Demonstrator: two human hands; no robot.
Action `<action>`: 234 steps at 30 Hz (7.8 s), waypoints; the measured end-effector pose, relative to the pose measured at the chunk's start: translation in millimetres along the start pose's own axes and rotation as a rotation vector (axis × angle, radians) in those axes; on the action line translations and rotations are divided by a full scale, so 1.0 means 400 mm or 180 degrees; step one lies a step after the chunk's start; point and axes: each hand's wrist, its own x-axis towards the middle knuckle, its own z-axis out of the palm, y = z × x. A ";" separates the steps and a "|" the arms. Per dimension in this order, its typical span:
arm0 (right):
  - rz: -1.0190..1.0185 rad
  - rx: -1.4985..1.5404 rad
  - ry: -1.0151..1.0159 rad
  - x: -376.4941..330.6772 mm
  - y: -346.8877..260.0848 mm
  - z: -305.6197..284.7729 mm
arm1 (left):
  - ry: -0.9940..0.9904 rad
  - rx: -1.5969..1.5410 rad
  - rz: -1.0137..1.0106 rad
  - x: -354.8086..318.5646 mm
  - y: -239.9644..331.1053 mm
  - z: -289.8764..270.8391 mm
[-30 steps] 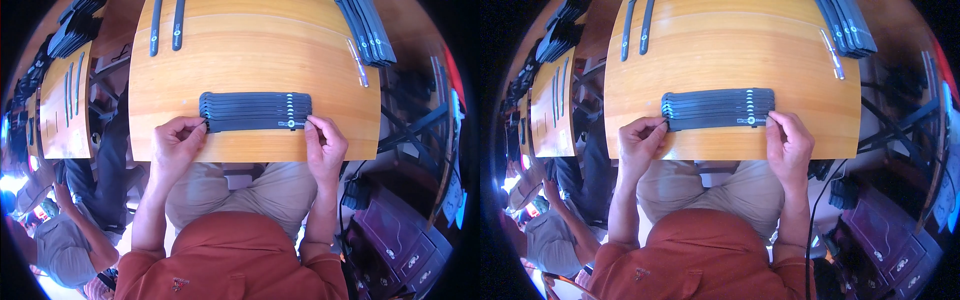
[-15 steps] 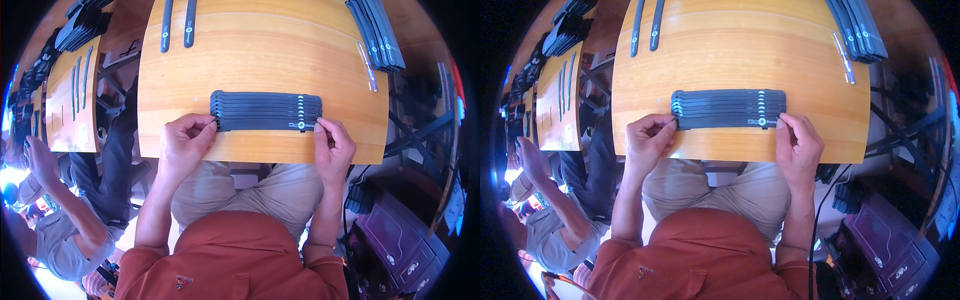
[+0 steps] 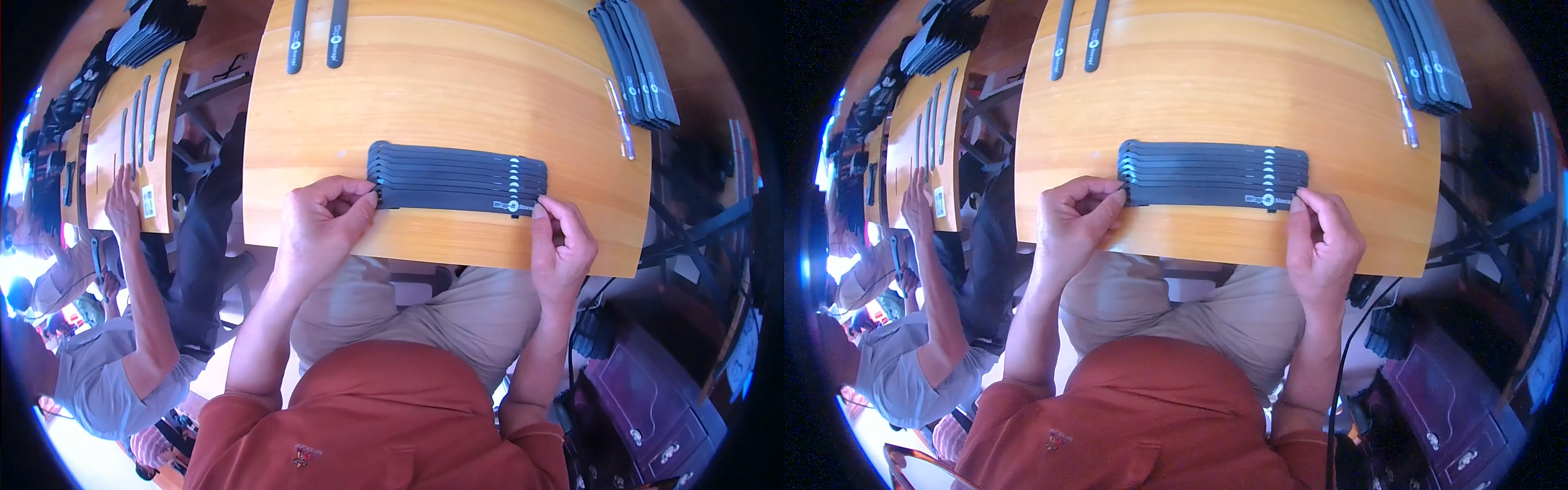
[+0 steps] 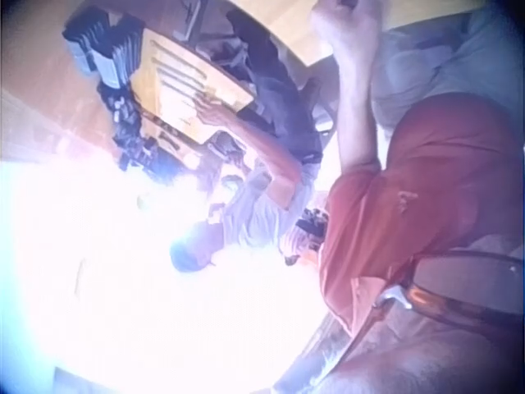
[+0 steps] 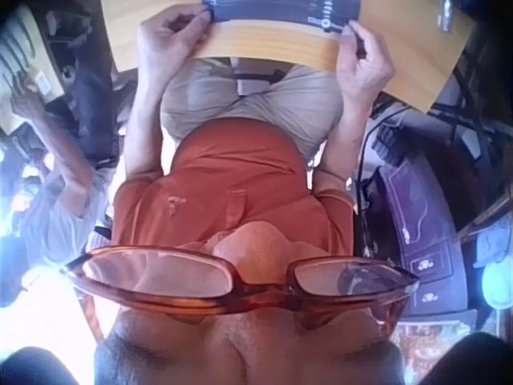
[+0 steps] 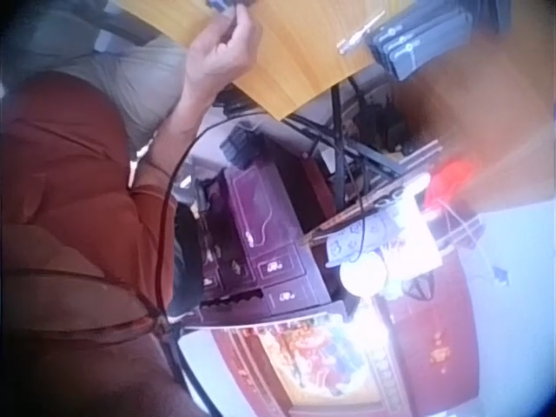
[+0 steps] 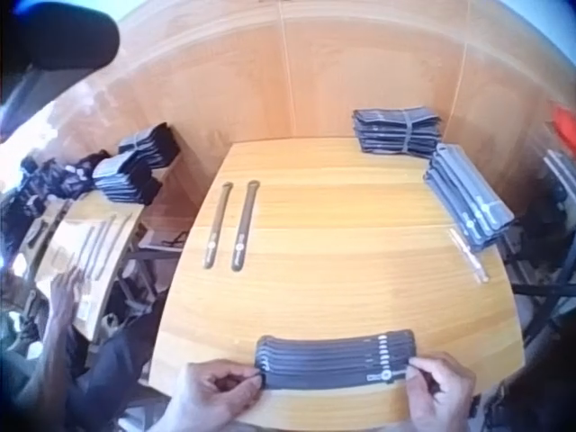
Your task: The person aligns and stacks several black straps on top of each other on a wooden surface.
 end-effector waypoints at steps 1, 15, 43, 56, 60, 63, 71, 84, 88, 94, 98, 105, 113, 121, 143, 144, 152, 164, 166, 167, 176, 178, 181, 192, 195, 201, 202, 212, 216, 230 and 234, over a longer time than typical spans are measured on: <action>0.0013 -0.0017 0.0003 0.000 0.002 -0.001 | 0.0009 -0.0013 0.0090 0.001 -0.007 0.002; -0.0027 -0.0133 0.0007 0.003 0.004 0.001 | -0.0026 -0.0013 0.0252 0.003 -0.018 -0.003; -0.0060 -0.0096 0.0081 -0.001 0.017 0.006 | 0.0006 -0.0047 0.0174 0.002 -0.011 0.003; -0.0109 -0.0301 0.0085 0.004 -0.002 0.005 | 0.0059 0.0040 0.0102 -0.003 0.011 0.008; -0.0114 -0.0308 0.0088 0.005 -0.004 0.003 | 0.0055 0.0023 0.0095 -0.004 0.012 0.007; -0.0144 -0.0346 0.0054 0.008 -0.008 0.000 | 0.0033 0.0018 0.0105 -0.003 0.011 0.006; 0.0000 -0.0375 0.0035 0.014 -0.015 0.001 | 0.0026 0.0038 0.0144 -0.003 0.011 0.004; 0.0408 -0.0193 0.0017 0.021 -0.015 0.003 | 0.0054 0.0230 0.0335 0.012 -0.022 0.001; 0.0600 -0.0675 -0.0139 0.028 -0.029 -0.022 | 0.0172 0.0483 0.0521 0.009 -0.011 0.003; 0.0386 -0.0533 -0.0140 0.026 -0.016 -0.022 | 0.0363 0.0989 0.0894 0.008 -0.004 0.008; 0.0291 -0.0510 -0.0117 0.023 -0.016 -0.025 | 0.0430 0.1086 0.0987 -0.001 0.008 0.010; 0.0030 -0.1510 -0.0047 -0.006 -0.054 -0.020 | 0.0575 0.1323 0.1166 -0.009 -0.003 0.015; -0.1550 -0.1807 -0.0673 -0.090 -0.100 0.097 | 0.0786 0.1841 0.1716 -0.051 0.000 0.035; -0.1515 -0.1673 -0.0684 -0.094 -0.078 0.110 | 0.0368 0.3447 0.3037 -0.063 -0.050 0.099; -0.1179 -0.2122 -0.0361 -0.100 -0.029 0.028 | -0.0014 0.3306 0.2997 -0.057 -0.082 -0.042; -0.1135 -0.2179 -0.0330 -0.096 -0.035 0.031 | -0.0023 0.3348 0.3024 -0.058 -0.084 -0.046; -0.1785 -0.1119 -0.0134 0.079 -0.205 0.219 | 0.0347 0.3131 0.3105 -0.058 -0.115 -0.046; -0.1642 -0.1814 -0.0672 0.329 -0.267 0.475 | 0.0377 0.2832 0.3185 -0.060 -0.116 -0.046; -0.1415 -0.1844 -0.0735 0.341 -0.256 0.452 | 0.0394 0.2821 0.3188 -0.060 -0.112 -0.051; -0.1412 -0.1861 -0.0743 0.342 -0.246 0.439 | 0.0403 0.2827 0.3203 -0.059 -0.111 -0.051; -0.1128 -0.2993 -0.0941 0.330 -0.196 0.309 | 0.0465 0.2712 0.3277 -0.052 -0.120 -0.048; -0.1290 -0.2968 -0.0818 0.321 -0.187 0.276 | 0.0473 0.2696 0.3291 -0.053 -0.120 -0.046; -0.1272 -0.2324 -0.0538 0.290 -0.186 0.197 | 0.0441 0.2525 0.3328 -0.055 -0.113 -0.049; -0.2176 -0.0401 -0.0892 -0.065 -0.377 -0.037 | 0.1015 0.1154 0.3454 -0.138 -0.070 -0.007; -0.2434 -0.0091 -0.1132 -0.125 -0.393 -0.063 | 0.1194 0.1231 0.3776 -0.160 -0.053 0.004; -0.2087 0.0461 -0.0886 -0.140 -0.365 -0.112 | -0.0121 0.0329 0.3104 -0.220 -0.082 -0.011; -0.2057 0.0480 -0.0888 -0.141 -0.351 -0.115 | -0.0302 0.0340 0.2888 -0.230 -0.077 -0.016; -0.0104 0.1587 -0.0040 -0.152 -0.139 -0.050 | -0.0665 -0.0526 0.0767 -0.201 -0.069 -0.026; 0.0136 0.1385 0.0029 -0.135 -0.082 -0.031 | -0.0444 -0.0751 0.0993 -0.163 -0.095 -0.010; 0.0318 0.0966 0.0189 -0.082 0.006 -0.005 | 0.0123 -0.0483 0.0909 -0.076 -0.061 0.028; 0.0404 0.0898 0.0224 -0.070 0.007 -0.003 | -0.0060 -0.0984 0.0646 -0.064 -0.054 0.026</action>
